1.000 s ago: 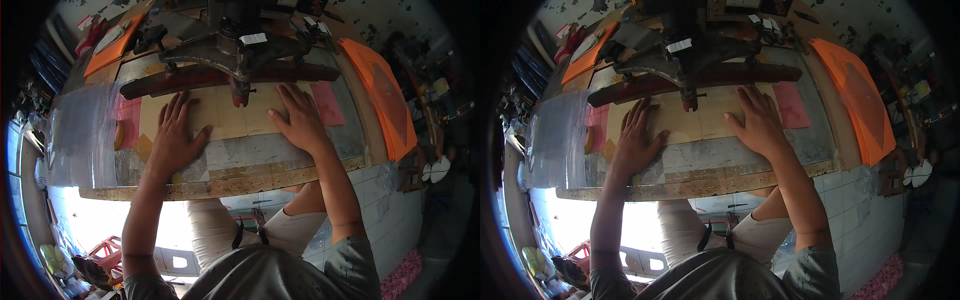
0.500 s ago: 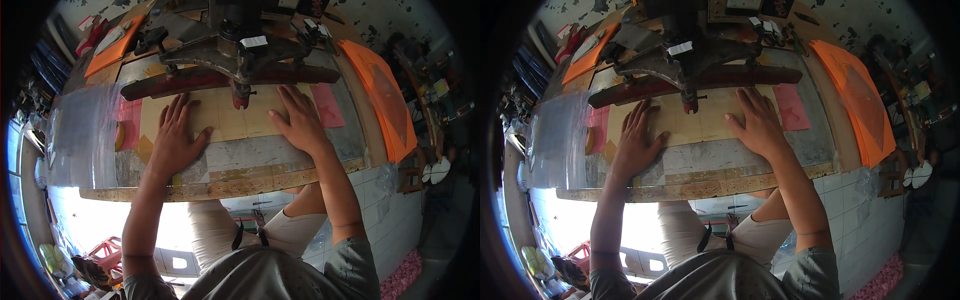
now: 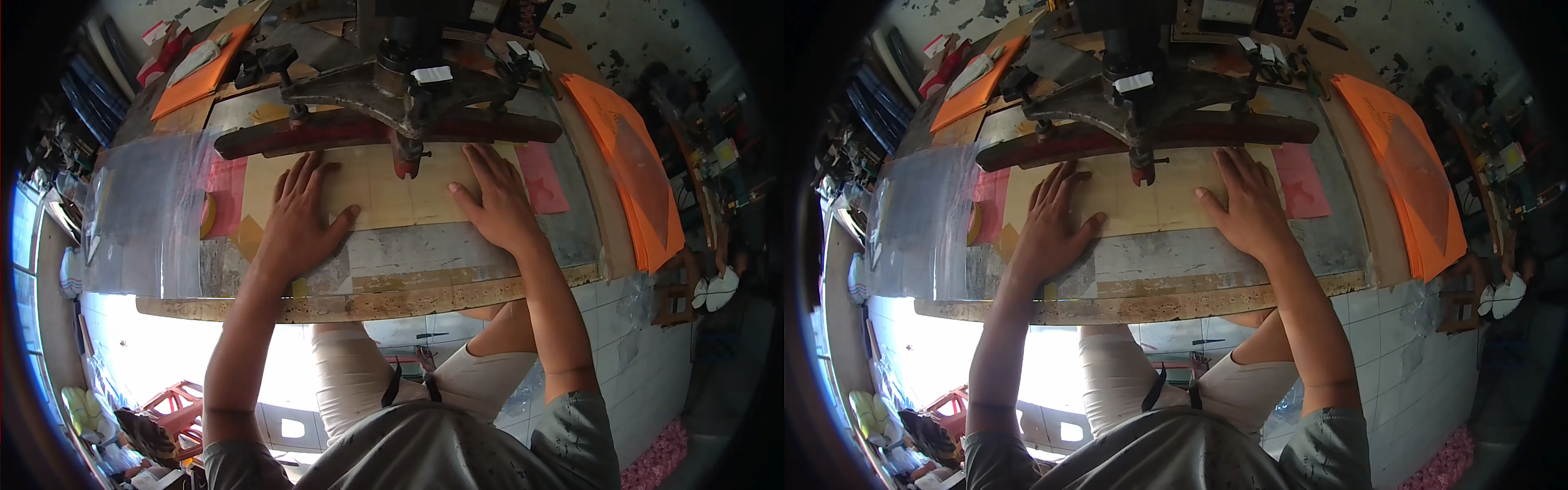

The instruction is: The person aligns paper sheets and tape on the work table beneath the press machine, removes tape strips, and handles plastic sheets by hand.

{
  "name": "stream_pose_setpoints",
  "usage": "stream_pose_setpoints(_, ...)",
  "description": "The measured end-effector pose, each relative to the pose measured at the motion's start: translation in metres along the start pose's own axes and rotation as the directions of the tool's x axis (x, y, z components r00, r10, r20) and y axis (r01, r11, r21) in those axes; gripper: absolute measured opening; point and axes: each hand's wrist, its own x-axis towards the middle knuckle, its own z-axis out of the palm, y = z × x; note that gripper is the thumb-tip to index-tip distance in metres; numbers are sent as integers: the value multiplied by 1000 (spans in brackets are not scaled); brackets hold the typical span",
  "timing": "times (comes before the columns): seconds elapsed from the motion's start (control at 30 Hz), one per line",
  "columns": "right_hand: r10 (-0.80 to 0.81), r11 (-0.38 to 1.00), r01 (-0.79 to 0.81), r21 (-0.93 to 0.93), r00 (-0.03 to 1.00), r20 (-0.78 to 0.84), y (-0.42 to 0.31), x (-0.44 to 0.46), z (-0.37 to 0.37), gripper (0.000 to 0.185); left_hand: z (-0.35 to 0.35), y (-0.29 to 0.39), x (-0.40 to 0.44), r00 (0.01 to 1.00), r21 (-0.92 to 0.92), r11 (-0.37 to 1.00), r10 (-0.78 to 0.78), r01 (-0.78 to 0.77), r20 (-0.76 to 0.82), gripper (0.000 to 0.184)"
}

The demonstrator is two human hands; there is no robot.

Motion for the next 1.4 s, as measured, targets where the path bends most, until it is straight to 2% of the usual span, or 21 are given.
stream_pose_setpoints(0.9,-60,998,60,4,998,-29,6,1,4,68,8,-10,-3,997,-41,999,15,-18,-70,70)
stream_pose_setpoints(1.0,-47,999,46,-14,999,-23,7,0,6,68,5,-7,-6,996,-89,996,-25,17,-88,67)
stream_pose_setpoints(1.1,-50,998,49,-33,999,-18,9,0,8,67,3,-7,-11,988,-167,986,-20,-6,-154,59)
stream_pose_setpoints(1.2,-54,998,53,-40,998,-23,11,0,7,67,-12,3,-23,981,-123,982,126,-145,-146,43)
stream_pose_setpoints(1.3,-55,998,54,-11,998,-24,8,0,7,69,-20,8,-27,963,-177,950,240,-259,-119,29)
stream_pose_setpoints(1.4,-56,998,56,3,998,-17,7,1,5,68,-19,9,-25,952,-152,945,269,-290,-144,23)
